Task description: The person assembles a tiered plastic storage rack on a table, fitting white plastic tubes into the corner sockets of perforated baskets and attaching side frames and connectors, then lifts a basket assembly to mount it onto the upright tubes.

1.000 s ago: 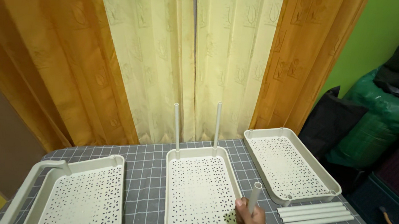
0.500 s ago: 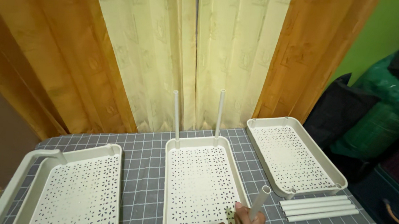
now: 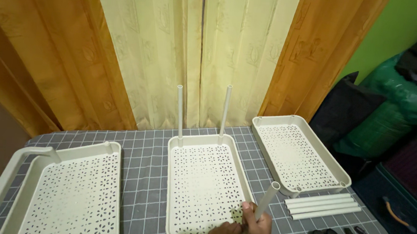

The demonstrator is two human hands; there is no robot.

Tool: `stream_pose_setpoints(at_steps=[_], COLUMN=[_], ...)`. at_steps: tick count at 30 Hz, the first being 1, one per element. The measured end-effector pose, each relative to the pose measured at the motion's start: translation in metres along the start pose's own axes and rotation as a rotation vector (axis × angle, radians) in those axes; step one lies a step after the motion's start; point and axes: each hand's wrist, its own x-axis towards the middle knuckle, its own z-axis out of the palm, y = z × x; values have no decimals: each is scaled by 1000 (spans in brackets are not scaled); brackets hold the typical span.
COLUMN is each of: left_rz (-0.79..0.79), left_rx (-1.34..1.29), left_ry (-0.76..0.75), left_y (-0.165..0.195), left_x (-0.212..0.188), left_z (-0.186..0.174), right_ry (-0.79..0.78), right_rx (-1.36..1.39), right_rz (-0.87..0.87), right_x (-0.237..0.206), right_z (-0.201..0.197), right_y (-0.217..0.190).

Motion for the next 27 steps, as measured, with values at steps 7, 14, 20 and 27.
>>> stream_pose_setpoints(at_steps=[7, 14, 20, 27], left_rz=[-17, 252, 241, 214], left_rx=[-16, -43, -47, -25], left_ry=[-77, -69, 46, 103], left_y=[4, -13, -5, -9], left_x=[1, 13, 10, 9], left_z=[-6, -8, -16, -24], right_ry=[26, -64, -121, 317], right_rx=[150, 147, 153, -53], right_rz=[54, 184, 138, -240], right_x=[-2, 14, 17, 9], right_z=[4, -9, -21, 1], right_y=[8, 21, 43, 73])
